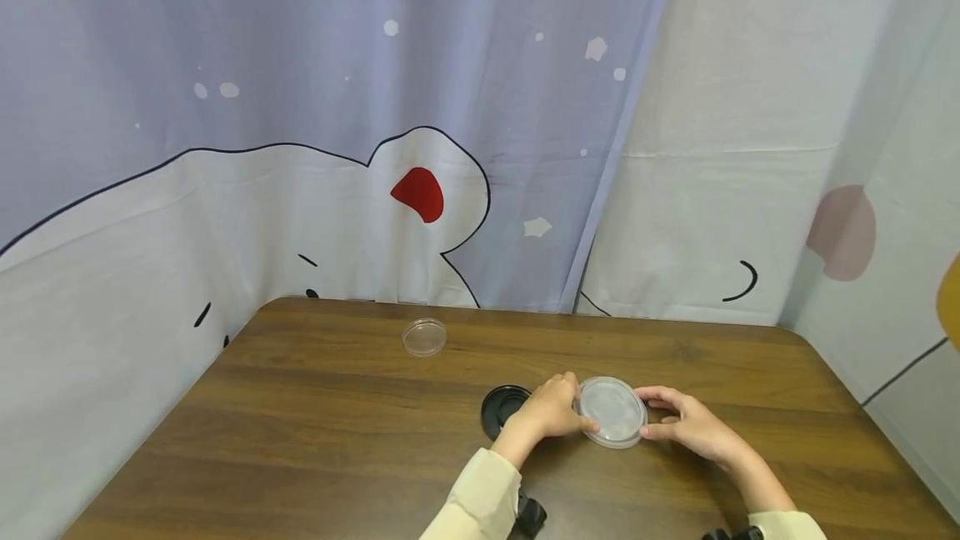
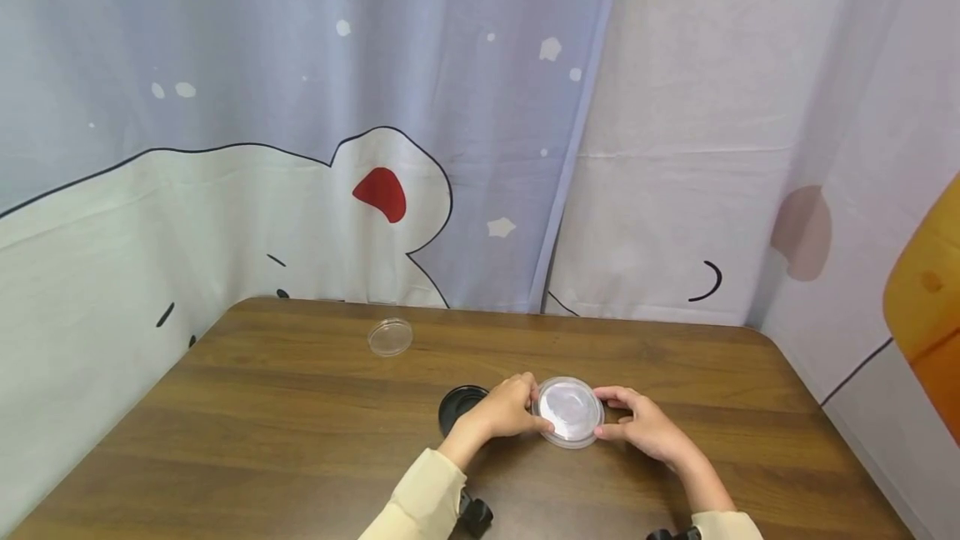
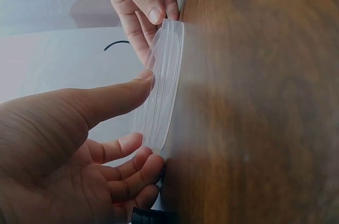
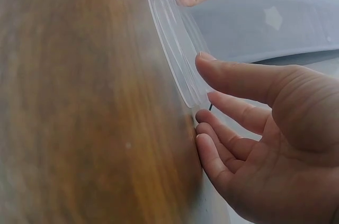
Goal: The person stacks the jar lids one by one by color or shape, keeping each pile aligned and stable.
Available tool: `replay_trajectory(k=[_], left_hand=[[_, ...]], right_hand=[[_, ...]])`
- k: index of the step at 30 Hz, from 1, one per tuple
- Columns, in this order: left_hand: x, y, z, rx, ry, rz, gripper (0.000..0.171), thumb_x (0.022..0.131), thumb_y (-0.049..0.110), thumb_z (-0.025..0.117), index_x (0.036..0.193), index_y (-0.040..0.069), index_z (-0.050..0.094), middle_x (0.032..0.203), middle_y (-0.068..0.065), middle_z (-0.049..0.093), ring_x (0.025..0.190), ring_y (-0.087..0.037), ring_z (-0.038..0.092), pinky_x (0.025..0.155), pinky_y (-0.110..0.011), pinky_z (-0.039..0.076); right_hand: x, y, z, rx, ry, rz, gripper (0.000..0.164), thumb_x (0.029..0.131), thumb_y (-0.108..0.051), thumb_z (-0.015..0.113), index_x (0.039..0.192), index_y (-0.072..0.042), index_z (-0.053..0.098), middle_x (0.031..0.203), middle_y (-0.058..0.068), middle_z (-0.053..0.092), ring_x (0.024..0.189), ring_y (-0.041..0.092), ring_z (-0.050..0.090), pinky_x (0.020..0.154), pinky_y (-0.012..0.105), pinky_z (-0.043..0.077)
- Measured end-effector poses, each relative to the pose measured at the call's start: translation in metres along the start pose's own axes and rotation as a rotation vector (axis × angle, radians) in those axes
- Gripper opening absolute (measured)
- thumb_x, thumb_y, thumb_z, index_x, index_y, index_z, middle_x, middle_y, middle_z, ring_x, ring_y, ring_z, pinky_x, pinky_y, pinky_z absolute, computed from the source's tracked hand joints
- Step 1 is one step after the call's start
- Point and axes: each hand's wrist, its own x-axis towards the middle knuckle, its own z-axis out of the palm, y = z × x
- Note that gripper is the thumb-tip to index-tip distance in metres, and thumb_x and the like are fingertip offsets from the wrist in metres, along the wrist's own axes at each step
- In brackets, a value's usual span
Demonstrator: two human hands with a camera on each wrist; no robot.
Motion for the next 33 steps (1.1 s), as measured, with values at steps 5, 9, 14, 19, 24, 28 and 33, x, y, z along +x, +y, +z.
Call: replay_trajectory(k=[5,9,14,19,24,28,33], left_hand=[[0.0010,-0.0001,-0.0008,-0.009,-0.006,0.002,0.043,0.075,0.033,0.084,0.091,0.008,0.053,0.082,-0.001,0.052,0.074,-0.013,0.047,0.068,-0.024,0.041],[0.0018,-0.0002,-0.0012,-0.007,-0.014,0.004,0.043,0.075,0.033,0.084,0.092,0.008,0.053,0.082,0.000,0.052,0.074,-0.012,0.046,0.068,-0.023,0.041],[0.0015,0.0002,-0.0010,-0.021,-0.014,0.000,0.045,0.075,0.033,0.084,0.093,0.008,0.052,0.083,-0.001,0.052,0.075,-0.012,0.047,0.069,-0.024,0.042],[0.0006,0.0005,-0.0017,-0.036,-0.015,-0.013,0.047,0.075,0.033,0.084,0.096,0.007,0.051,0.087,-0.003,0.053,0.078,-0.014,0.048,0.072,-0.025,0.043],[0.0003,0.0023,-0.0029,-0.044,-0.013,-0.019,0.047,0.076,0.032,0.084,0.097,0.008,0.050,0.087,-0.002,0.052,0.078,-0.014,0.048,0.073,-0.026,0.043],[-0.0004,0.0030,-0.0030,-0.051,-0.011,-0.026,0.047,0.076,0.032,0.084,0.099,0.008,0.051,0.089,-0.003,0.053,0.081,-0.015,0.050,0.075,-0.027,0.045],[-0.0009,0.0011,-0.0043,-0.058,-0.015,-0.019,0.049,0.077,0.032,0.083,0.105,0.007,0.053,0.096,-0.005,0.056,0.089,-0.018,0.055,0.080,-0.029,0.047]], right_hand=[[-0.0011,-0.0013,-0.0003,0.011,-0.001,0.002,0.060,0.084,-0.019,0.075,0.134,0.005,0.051,0.137,0.029,0.050,0.126,0.047,0.046,0.096,0.049,0.047],[-0.0021,-0.0021,0.0000,0.016,0.000,0.007,0.061,0.084,-0.019,0.075,0.135,0.005,0.050,0.138,0.029,0.049,0.127,0.048,0.045,0.096,0.051,0.047],[-0.0016,-0.0007,0.0002,0.002,0.005,-0.006,0.059,0.085,-0.018,0.074,0.134,0.004,0.050,0.138,0.028,0.050,0.126,0.047,0.046,0.095,0.047,0.048],[-0.0010,0.0003,0.0002,-0.017,0.007,-0.006,0.060,0.085,-0.020,0.074,0.135,0.003,0.050,0.138,0.027,0.051,0.126,0.045,0.047,0.092,0.036,0.049],[-0.0002,-0.0007,-0.0015,-0.028,0.015,-0.007,0.060,0.085,-0.019,0.075,0.135,0.002,0.051,0.137,0.026,0.052,0.126,0.044,0.048,0.088,0.024,0.048],[-0.0010,-0.0011,-0.0015,-0.022,0.000,0.003,0.061,0.085,-0.020,0.074,0.136,0.003,0.050,0.139,0.027,0.050,0.127,0.046,0.046,0.093,0.036,0.049],[-0.0004,0.0011,-0.0004,0.015,-0.002,0.041,0.060,0.086,-0.022,0.072,0.137,0.001,0.049,0.139,0.025,0.050,0.128,0.044,0.045,0.095,0.041,0.048]])
